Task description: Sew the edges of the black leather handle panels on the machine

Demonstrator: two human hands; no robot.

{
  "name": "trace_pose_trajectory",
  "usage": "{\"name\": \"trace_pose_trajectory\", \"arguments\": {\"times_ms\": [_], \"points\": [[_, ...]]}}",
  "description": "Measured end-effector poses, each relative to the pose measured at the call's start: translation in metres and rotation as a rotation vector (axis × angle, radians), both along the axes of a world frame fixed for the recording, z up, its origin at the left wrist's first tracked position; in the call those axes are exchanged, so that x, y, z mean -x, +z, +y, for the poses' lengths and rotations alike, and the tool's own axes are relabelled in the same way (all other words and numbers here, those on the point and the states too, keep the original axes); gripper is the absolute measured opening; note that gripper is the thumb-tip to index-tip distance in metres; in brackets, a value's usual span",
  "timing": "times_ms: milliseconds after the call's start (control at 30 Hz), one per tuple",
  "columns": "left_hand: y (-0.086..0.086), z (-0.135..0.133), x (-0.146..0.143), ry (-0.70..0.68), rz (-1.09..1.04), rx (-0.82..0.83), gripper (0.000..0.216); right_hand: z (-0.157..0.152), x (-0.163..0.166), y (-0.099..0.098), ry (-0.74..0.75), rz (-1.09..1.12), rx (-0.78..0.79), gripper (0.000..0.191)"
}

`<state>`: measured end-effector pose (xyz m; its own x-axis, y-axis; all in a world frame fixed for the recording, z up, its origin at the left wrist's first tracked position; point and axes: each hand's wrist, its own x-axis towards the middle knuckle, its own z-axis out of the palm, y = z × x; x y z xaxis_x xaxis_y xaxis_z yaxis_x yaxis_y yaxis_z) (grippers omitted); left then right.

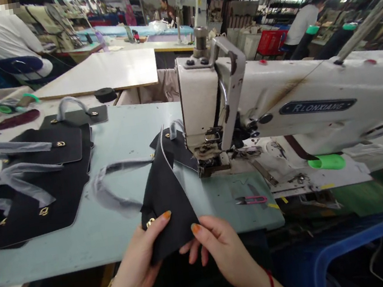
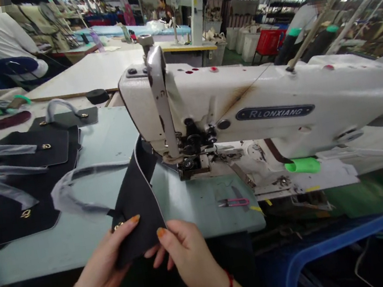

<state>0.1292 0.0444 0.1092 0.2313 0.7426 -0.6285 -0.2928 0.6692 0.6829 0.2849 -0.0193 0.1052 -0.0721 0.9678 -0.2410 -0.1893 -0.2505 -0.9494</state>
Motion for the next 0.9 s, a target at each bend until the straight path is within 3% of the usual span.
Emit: {"name": "trace_pose_trajectory", "arguments": {"times_ms": [67, 233, 433, 633, 900], "points": [[0.001, 0.014, -0.003, -0.064, 0.031, -0.045, 0.029, 0.01, -0.007, -0.002, 0.008, -0.014, 0.002, 0.044], [-0.005, 0.047, -0.022, -0.062, 0.066, -0.153, 0.026, 0.04, -0.022, -0.015, -0.041, -0.04, -0.011, 0.047], [-0.01, 0.082, -0.041, -0.102, 0.086, -0.204, 0.041, 0.07, -0.034, -0.024, -0.089, 0.027, 0.012, 0.046], [-0.012, 0.11, -0.051, -0.19, 0.121, -0.253, 0.041, 0.086, -0.038, -0.033, -0.209, 0.002, 0.02, 0.051], [-0.01, 0.132, -0.059, -0.278, 0.222, -0.369, 0.024, 0.091, -0.036, -0.044, -0.292, -0.045, -0.029, 0.058]]}}
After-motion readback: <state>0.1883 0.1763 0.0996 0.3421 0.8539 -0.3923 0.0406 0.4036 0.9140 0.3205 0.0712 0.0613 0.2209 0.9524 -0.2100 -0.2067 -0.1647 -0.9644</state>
